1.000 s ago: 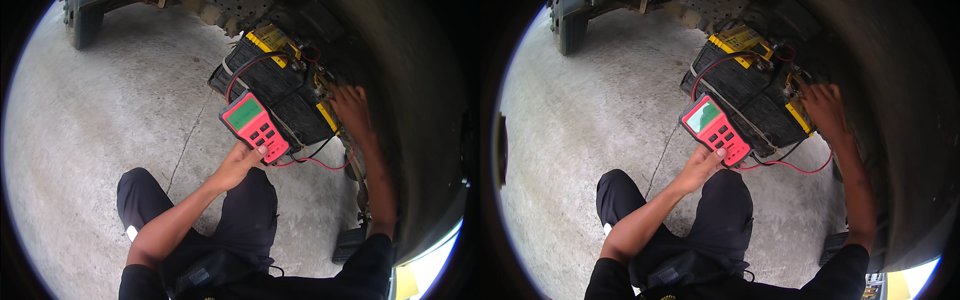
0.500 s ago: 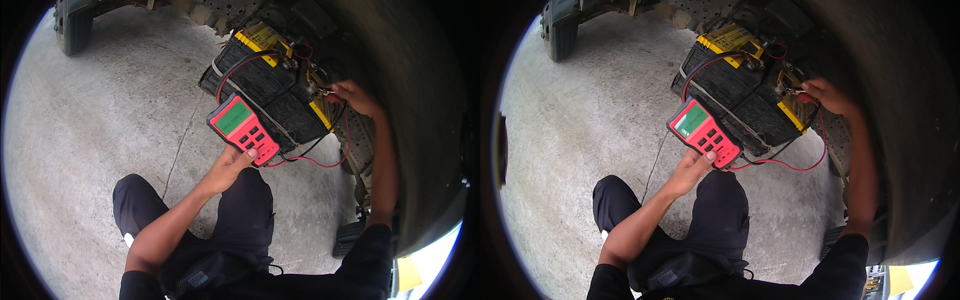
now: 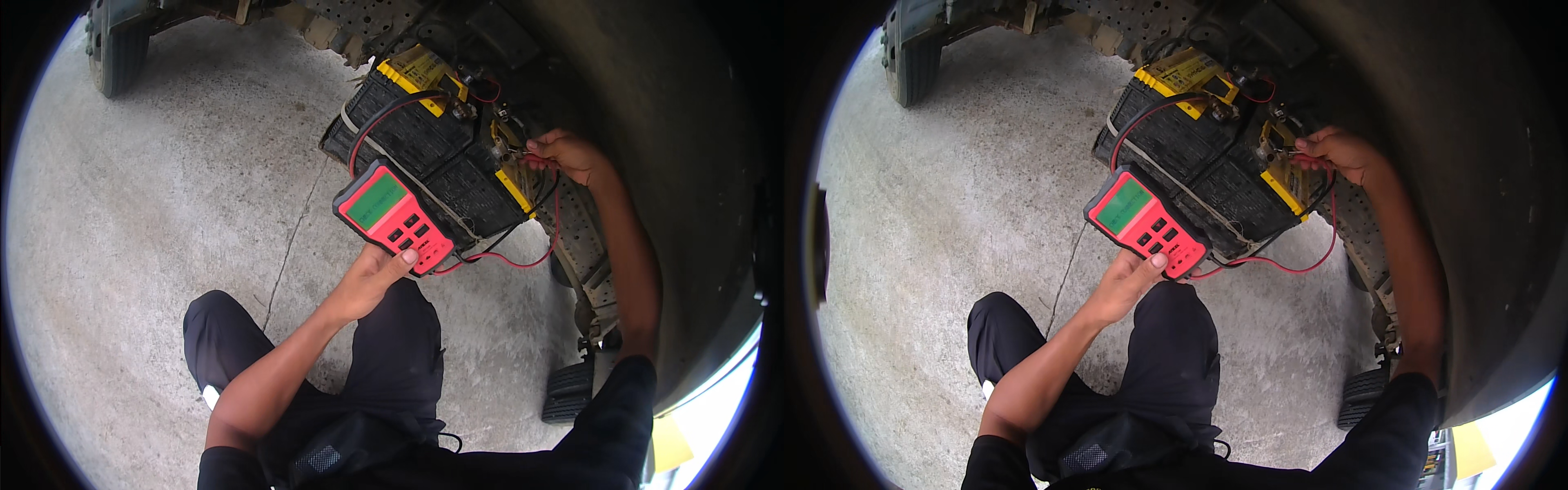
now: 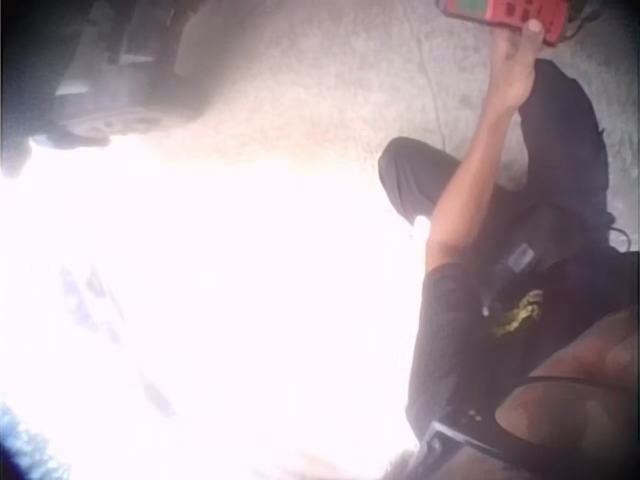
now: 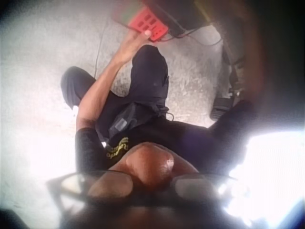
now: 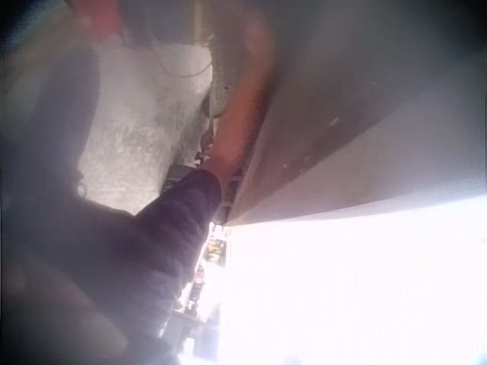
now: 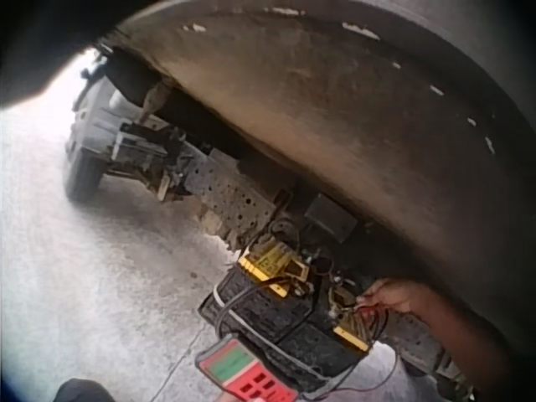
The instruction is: The person kneels beside a vehicle and uses a handheld battery tester to check a multi-cell battery pack. They attach the tester's clamps to the battery terminals, press buttons on the device, and observe the display while adjusting connections.
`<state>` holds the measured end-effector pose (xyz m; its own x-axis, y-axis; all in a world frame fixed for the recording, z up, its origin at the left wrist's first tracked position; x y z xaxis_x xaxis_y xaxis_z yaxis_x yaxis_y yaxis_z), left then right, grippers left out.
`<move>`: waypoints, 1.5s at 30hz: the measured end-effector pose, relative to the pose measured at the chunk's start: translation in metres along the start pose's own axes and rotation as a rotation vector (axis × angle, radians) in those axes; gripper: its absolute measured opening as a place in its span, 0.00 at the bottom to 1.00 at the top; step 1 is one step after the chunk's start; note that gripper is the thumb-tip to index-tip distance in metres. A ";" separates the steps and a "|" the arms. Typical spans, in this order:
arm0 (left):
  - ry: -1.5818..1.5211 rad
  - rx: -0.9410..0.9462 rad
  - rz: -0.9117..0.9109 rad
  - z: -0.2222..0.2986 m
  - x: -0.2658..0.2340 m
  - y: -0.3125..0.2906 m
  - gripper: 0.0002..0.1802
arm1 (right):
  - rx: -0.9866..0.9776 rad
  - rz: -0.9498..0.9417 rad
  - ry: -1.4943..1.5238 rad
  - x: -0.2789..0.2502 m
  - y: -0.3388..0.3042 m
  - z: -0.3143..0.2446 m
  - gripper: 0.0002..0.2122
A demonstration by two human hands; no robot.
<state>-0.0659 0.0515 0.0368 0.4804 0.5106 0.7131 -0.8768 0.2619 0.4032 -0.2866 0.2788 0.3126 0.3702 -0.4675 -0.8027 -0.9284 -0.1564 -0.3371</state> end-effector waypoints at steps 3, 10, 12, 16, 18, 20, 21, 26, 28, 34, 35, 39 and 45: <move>0.049 0.026 0.032 -0.002 -0.003 -0.001 0.31 | -0.119 0.125 -0.158 -0.003 0.000 -0.009 0.15; 0.092 0.039 0.005 0.004 0.002 -0.003 0.30 | -0.246 0.411 -0.538 0.018 -0.043 -0.069 0.12; 0.109 0.041 0.012 0.005 0.002 -0.002 0.30 | -0.254 0.378 -0.641 0.033 -0.045 -0.082 0.13; 0.077 0.028 0.010 0.004 0.003 -0.003 0.30 | -0.428 0.544 -0.781 0.055 -0.060 -0.100 0.13; 0.082 0.026 -0.017 0.003 0.002 -0.002 0.31 | -0.493 0.575 -0.900 0.064 -0.067 -0.111 0.13; 0.072 0.023 -0.005 0.002 0.003 -0.003 0.31 | -0.466 0.559 -0.934 0.072 -0.070 -0.118 0.12; 0.067 0.023 -0.002 0.003 0.005 -0.003 0.31 | -0.452 0.552 -0.952 0.076 -0.072 -0.122 0.11; 0.066 0.028 0.019 0.004 0.006 -0.001 0.30 | -0.455 0.614 -1.328 0.119 -0.083 -0.139 0.08; 0.069 0.015 0.025 0.000 0.003 -0.001 0.30 | -0.454 0.606 -1.423 0.134 -0.085 -0.142 0.09; 0.052 -0.020 0.026 -0.001 0.008 -0.001 0.32 | -0.467 0.581 -1.487 0.139 -0.083 -0.143 0.10; 0.047 -0.025 0.023 0.000 0.007 -0.002 0.33 | -0.481 0.599 -1.480 0.138 -0.083 -0.141 0.09; 0.027 -0.031 0.065 -0.005 -0.002 -0.003 0.36 | -0.411 0.616 -1.502 0.136 -0.082 -0.141 0.08; -0.038 -0.028 0.148 -0.006 -0.003 -0.004 0.26 | -0.435 0.604 -1.502 0.125 -0.080 -0.149 0.11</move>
<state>-0.0638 0.0539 0.0297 0.3458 0.5137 0.7852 -0.9380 0.2089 0.2765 -0.1705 0.1035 0.3121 -0.5576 0.6034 -0.5701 -0.7832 -0.6100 0.1204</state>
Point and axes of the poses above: each hand's wrist, its own y-axis towards the middle knuckle, its own x-axis out of the palm, z = x × y, the point moved 7 cm from there along y, towards the middle knuckle, and after that the axes turned 1 degree about -x, right-handed, at the moved point
